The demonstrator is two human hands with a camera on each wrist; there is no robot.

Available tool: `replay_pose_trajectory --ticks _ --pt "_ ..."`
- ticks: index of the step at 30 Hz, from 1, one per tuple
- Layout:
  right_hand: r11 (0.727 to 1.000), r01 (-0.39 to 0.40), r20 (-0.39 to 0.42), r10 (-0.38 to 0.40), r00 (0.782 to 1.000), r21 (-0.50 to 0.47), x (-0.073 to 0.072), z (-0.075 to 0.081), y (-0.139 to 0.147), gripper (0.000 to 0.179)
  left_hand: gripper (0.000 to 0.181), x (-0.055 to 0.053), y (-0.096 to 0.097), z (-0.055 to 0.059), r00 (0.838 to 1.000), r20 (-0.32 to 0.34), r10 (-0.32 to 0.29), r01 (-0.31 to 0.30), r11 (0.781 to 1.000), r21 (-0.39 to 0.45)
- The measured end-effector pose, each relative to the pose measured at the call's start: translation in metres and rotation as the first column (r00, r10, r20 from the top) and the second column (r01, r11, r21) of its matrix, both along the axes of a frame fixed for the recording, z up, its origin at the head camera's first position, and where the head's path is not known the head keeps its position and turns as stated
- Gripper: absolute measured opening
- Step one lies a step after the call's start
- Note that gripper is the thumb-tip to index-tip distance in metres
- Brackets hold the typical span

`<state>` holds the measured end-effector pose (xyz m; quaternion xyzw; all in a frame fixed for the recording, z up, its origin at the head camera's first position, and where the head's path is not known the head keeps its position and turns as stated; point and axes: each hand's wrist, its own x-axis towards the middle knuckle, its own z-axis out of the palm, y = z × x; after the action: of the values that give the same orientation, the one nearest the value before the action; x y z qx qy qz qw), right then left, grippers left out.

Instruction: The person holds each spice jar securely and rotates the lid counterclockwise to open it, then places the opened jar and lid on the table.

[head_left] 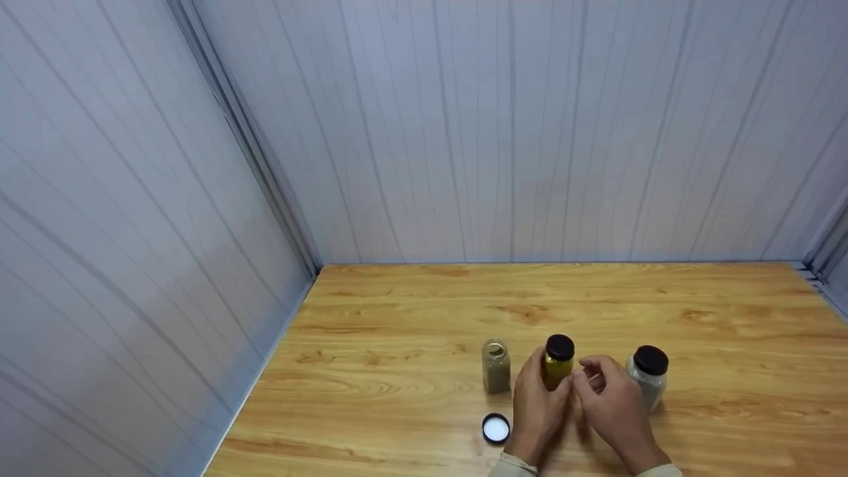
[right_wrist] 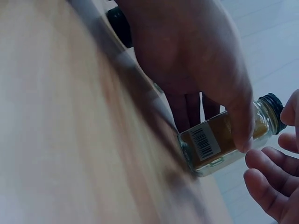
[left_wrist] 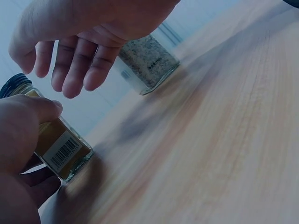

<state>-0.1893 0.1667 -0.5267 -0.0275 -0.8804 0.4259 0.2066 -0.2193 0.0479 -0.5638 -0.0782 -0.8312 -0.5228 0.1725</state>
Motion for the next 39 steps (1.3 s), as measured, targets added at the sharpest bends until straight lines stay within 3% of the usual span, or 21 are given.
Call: replay_pose_trajectory --ticks 8,15,22,27,32,39 --pt "1.0 -0.024 -0.01 0.024 1.0 -0.001 -0.006 0.006 0.0 0.027 0.047 0.001 -0.001 0.0 1.0 0.005 0.01 -0.01 1.0 -0.008" --pt "0.998 -0.055 -0.118 0.058 0.991 0.033 -0.013 0.004 -0.003 0.041 0.043 0.001 -0.003 0.002 0.999 0.028 0.015 -0.015 0.999 -0.029" --pt "0.995 -0.071 -0.031 0.073 0.997 0.065 -0.016 0.009 -0.006 0.053 0.043 0.003 -0.005 0.002 1.0 -0.028 0.007 -0.008 0.999 -0.054" --pt "0.995 -0.058 -0.012 0.059 0.998 0.076 -0.018 0.011 -0.007 0.057 0.039 0.003 -0.005 0.001 0.999 -0.05 0.012 -0.016 0.997 -0.077" --pt "0.997 -0.049 -0.021 0.051 0.998 0.068 -0.019 0.01 -0.007 0.056 0.039 0.003 -0.005 0.001 0.999 -0.04 0.013 -0.016 0.996 -0.086" --pt "0.995 -0.04 -0.118 0.05 0.992 0.087 -0.021 0.006 -0.006 0.049 0.041 0.002 -0.005 0.001 0.999 -0.041 0.014 -0.018 0.996 -0.092"
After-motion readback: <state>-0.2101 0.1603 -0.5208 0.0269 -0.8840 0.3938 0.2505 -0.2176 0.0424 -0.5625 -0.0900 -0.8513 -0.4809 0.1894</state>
